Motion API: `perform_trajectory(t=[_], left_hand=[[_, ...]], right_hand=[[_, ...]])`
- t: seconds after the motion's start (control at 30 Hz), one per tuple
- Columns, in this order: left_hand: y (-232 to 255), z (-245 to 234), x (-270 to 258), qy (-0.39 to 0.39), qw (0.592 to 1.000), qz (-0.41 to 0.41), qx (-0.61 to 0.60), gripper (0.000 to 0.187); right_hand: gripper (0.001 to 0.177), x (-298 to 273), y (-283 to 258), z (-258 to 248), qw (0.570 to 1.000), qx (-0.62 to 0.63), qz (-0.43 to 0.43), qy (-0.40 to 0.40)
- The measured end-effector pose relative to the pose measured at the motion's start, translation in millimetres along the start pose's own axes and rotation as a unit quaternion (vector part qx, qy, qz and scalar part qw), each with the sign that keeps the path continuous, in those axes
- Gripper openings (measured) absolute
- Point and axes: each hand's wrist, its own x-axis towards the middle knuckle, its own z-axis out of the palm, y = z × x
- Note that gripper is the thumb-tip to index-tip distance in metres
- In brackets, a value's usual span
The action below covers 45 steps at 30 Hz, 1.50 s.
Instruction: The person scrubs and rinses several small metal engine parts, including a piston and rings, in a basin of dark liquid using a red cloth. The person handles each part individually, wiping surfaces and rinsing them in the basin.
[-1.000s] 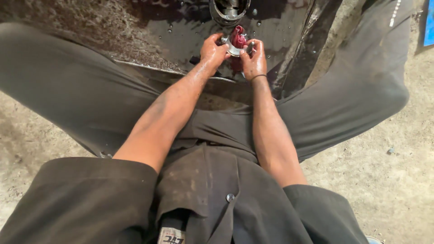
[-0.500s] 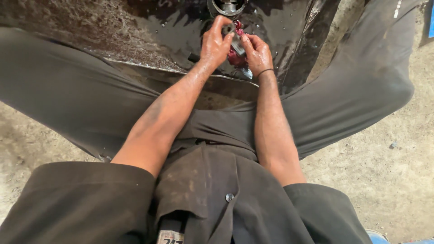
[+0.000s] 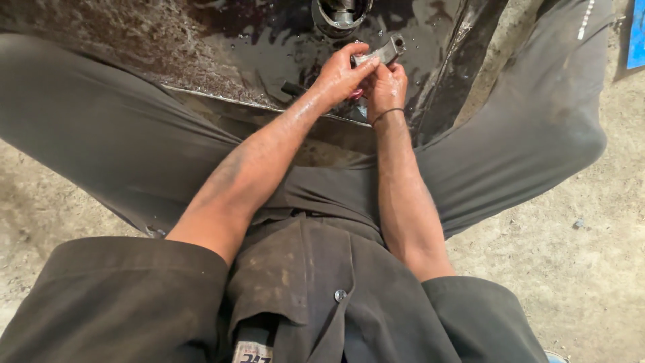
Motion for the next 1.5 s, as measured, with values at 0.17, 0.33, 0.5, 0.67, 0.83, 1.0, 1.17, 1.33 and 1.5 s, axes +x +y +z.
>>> perform_trajectory(t=[0.17,0.33,0.5,0.67,0.83,1.0,1.17,1.33,1.5], left_hand=[[1,-13,18,-0.050,0.998,-0.003,-0.027,0.034],[17,-44,18,-0.087,0.991,-0.064,0.074,0.033],[1,-35,14,-0.056,0.993,0.097,0.027,0.043],[-26,-19,14,0.035,0.968,0.113,0.222,0.055],[-33,-8,3,0.113,0.952,0.133,0.250,0.050],[-19,-5,-11,0.097,0.984,0.044,0.146,0.047],[-4,-14,1,-0.004,0.994,-0.072,-0.081,0.046],[-23,-31,13,-0.024,0.978,0.138,0.154,0.055],[-55,-22,19,0.078,0.931,0.192,0.302,0.060]], right_hand=[[0.044,-19,-37,-3,0.942,-0.311,-0.126,0.002],[0.044,-24,-60,-10,0.888,-0.353,-0.204,-0.213],[0.050,-6,-34,-13,0.939,-0.310,-0.130,-0.071],[0.057,4,-10,-32,0.932,-0.302,-0.171,-0.101],[0.049,4,10,-32,0.848,-0.468,-0.250,0.001],[0.050,4,-6,-26,0.814,-0.504,-0.278,-0.075],[0.051,2,-28,-26,0.909,-0.395,-0.083,-0.101],[0.054,-4,-18,-30,0.924,-0.330,-0.120,-0.150],[0.047,-4,-1,-23,0.970,-0.203,-0.051,-0.123]])
